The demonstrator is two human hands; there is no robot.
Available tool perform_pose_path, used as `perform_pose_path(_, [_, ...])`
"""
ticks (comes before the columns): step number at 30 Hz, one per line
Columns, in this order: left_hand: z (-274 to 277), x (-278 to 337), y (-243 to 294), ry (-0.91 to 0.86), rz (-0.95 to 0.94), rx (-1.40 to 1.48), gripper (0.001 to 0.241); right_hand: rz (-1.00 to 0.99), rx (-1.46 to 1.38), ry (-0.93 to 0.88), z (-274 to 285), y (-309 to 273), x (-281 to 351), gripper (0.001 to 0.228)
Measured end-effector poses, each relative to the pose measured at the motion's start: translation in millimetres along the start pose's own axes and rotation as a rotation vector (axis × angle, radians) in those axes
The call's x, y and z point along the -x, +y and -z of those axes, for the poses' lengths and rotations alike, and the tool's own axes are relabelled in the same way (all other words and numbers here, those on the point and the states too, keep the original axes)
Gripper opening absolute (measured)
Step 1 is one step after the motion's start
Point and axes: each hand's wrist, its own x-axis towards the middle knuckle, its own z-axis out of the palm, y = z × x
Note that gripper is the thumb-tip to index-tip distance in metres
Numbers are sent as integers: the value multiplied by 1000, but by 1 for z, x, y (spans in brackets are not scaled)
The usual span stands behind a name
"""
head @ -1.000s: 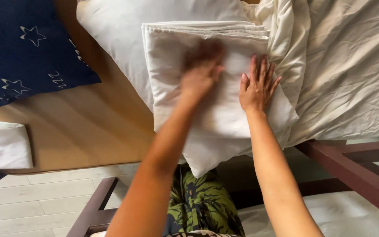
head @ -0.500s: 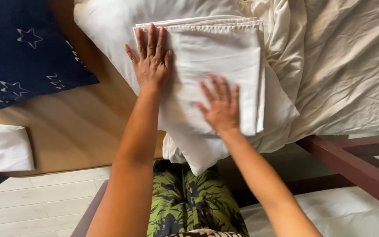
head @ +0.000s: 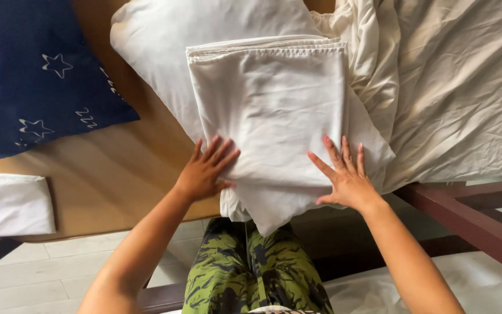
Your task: The person folds a white pillowcase and places it on a bed. They then insert a pillow into a blue pillowcase with star patterns, smooth it, and fold another white pillowcase on top of the blue one.
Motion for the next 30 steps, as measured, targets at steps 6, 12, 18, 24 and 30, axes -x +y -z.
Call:
perform_pose_path(6, [7,11,-5,-19,-44,-162,85,-133,201,-83,47,5,-21,69])
perform_pose_path(12, [49,-26,-83,-56,453,1197,48,-195,-604,17,120,45,-71,42])
perform_pose_path(18, [118,-123,-96,448,297,1736,52,-252,-1620,492,111,72,-167,59])
perform_pose_path(24, [88,-149,-90,531,400,1680,60,-311,-1334,533,45,89,-178,62])
perform_pose_path(30, [102,-166,-36,657,946,1074,54,-584,-745,771,64,40,-188,62])
